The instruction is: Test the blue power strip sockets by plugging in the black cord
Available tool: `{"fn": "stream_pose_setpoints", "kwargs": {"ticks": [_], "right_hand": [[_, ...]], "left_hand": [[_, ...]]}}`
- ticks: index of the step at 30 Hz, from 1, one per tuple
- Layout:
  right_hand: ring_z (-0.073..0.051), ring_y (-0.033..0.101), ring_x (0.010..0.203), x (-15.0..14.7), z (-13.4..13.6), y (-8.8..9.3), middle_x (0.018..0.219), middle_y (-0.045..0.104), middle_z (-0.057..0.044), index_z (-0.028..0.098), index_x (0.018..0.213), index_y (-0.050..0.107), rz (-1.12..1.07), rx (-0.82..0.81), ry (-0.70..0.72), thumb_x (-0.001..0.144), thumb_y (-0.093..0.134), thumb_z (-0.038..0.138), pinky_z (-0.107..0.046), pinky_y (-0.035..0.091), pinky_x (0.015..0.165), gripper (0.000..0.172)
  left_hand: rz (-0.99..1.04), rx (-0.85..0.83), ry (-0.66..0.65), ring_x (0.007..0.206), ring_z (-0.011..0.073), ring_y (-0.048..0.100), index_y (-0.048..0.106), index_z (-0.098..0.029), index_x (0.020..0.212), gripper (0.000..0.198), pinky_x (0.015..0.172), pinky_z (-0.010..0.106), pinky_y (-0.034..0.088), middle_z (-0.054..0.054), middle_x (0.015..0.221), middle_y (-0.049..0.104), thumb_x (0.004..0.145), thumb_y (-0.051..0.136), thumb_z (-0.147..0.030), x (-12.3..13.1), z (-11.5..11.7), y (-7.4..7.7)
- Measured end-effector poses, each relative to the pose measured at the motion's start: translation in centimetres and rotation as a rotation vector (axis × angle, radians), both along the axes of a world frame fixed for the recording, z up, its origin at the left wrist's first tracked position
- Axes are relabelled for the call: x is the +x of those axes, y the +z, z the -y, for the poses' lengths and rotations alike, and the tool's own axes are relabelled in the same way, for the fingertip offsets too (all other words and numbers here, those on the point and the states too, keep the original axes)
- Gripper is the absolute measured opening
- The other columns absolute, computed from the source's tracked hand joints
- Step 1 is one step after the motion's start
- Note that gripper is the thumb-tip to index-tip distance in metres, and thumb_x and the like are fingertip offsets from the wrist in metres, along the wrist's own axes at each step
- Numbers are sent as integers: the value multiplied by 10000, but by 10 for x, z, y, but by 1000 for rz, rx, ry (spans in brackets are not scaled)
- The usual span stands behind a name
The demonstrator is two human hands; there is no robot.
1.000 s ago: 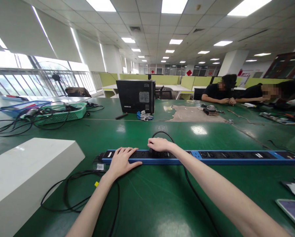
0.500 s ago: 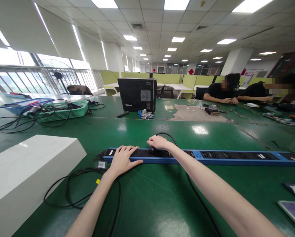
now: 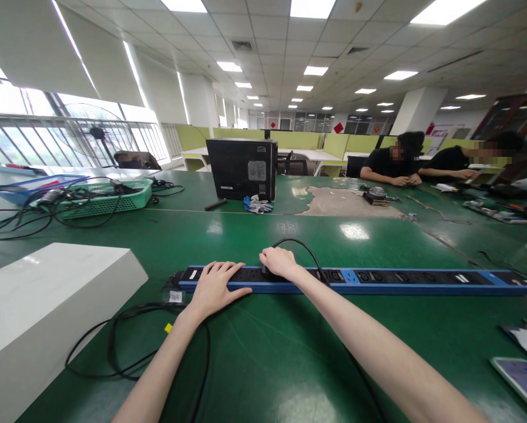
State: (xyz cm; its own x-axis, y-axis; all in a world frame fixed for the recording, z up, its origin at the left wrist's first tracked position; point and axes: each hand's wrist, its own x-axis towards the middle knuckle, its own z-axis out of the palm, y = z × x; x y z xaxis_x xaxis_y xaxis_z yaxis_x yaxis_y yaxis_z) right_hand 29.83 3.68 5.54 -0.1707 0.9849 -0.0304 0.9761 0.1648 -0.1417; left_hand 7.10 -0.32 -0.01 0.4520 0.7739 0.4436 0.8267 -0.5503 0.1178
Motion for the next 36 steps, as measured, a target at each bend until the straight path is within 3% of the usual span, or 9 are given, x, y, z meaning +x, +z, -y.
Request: {"fn": "stream_pose_setpoints", "kwargs": {"ticks": [6, 13, 19, 26, 30, 32, 36], "right_hand": [[-297, 708, 999, -8, 7, -5, 1025, 742, -176, 169, 1047, 730, 49, 114, 3, 1035, 304, 385, -396, 510, 833, 478], [-302, 720, 955, -9, 17, -8, 992, 747, -162, 171, 1093, 684, 96, 179, 36, 1028, 413, 368, -401, 524, 814, 341], [-288, 720, 941, -10, 27, -15, 971, 738, -161, 174, 1143, 636, 56, 234, -25, 1074, 215, 384, -405, 520, 807, 476], [-275, 700, 1000, 11, 8, -1, 1092, 727, -134, 203, 1104, 663, -28, 19, 126, 1040, 288, 479, -379, 510, 824, 470], [-168, 699, 727, 41, 4, 19, 917, 752, -37, 240, 1220, 606, -268, -256, 239, 1004, 397, 471, -260, 494, 699, 379], [-143, 673, 663, 54, 7, 28, 885, 748, -11, 256, 1276, 566, -328, -188, 209, 1000, 408, 443, -244, 478, 684, 369], [-233, 689, 878, 58, 20, 38, 998, 743, -75, 231, 1075, 672, -173, 132, 47, 959, 433, 556, -324, 480, 783, 420]], "left_hand": [[9, -15, 0, 1204, 314, 532, 555, -353, 1376, 681, 1116, 491, 294, 65, 1283, 636, 816, 558, -740, 1, -2, 1], [2, -23, 6, 1188, 318, 529, 558, -350, 1367, 672, 1092, 486, 318, 63, 1280, 635, 820, 555, -740, 3, 0, 3], [10, -21, 6, 1184, 323, 535, 556, -305, 1354, 664, 1104, 505, 312, 84, 1257, 635, 828, 563, -710, 8, 1, 1], [23, -8, -51, 1244, 327, 517, 517, -220, 1349, 718, 1163, 527, 238, 135, 1312, 603, 823, 570, -707, 71, 13, 0], [53, -30, -1, 1144, 336, 581, 591, -200, 1184, 707, 1111, 525, 306, 142, 1157, 666, 787, 547, -784, 93, 10, -2], [77, -27, 13, 1118, 335, 596, 596, -214, 1161, 722, 1103, 523, 315, 129, 1122, 677, 757, 555, -811, 94, 7, -3], [113, 2, 40, 1128, 338, 595, 596, -215, 1163, 758, 1128, 529, 288, 129, 1128, 679, 724, 571, -833, 94, 8, -3]]}}
